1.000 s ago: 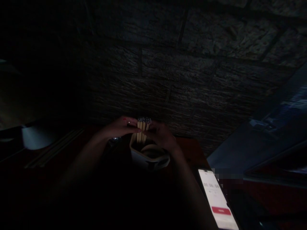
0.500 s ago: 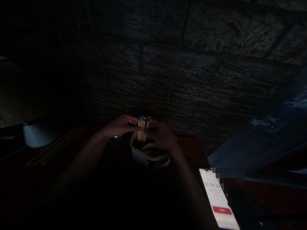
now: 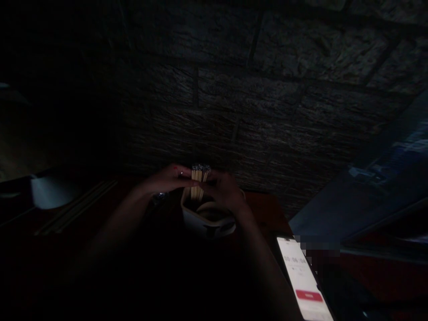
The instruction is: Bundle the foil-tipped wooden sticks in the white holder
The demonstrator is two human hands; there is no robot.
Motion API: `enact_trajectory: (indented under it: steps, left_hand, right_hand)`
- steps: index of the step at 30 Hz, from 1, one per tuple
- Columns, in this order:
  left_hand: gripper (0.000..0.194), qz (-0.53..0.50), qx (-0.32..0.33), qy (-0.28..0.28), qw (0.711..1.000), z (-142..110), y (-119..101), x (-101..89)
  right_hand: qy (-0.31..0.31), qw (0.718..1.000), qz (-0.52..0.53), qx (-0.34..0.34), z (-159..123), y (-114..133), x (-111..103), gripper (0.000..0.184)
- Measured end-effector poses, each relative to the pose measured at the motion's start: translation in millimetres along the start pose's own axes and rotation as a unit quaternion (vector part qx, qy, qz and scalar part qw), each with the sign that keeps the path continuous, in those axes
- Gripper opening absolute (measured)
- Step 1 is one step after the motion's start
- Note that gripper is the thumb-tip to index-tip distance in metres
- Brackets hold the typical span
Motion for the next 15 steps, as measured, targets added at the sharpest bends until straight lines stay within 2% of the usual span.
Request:
enact_trajectory:
  steps: [6, 11, 15]
  left_hand:
    - [0.022, 0.009, 0.013, -0.003, 1.0, 0.9, 0.5, 1.5]
    - [0.023, 0.013, 0.03, -0.008, 0.999, 2.3, 0.8, 4.1]
    - [0.025, 0.034, 0.042, 0.0, 0.999, 3.2, 3.6, 4.5]
  right_hand:
    - [0.014, 1.0, -0.014, 0.003, -1.0, -0.6, -1.9, 0.02]
    - [0.041, 0.998, -0.039, -0.021, -2.4, 1.0, -5.5, 0.026]
    - [0.038, 0.998, -0.044, -0.015, -3.8, 5.9, -9.8, 0.028]
Point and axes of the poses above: each hand's wrist, its own z-axis towards the middle knuckle, its own x-axis out of the palm, y = z × x, the point moved 1 cm from there along z, towards the middle knuckle, and after that the axes turned 3 degrees about -x, right-handed, at the moved point
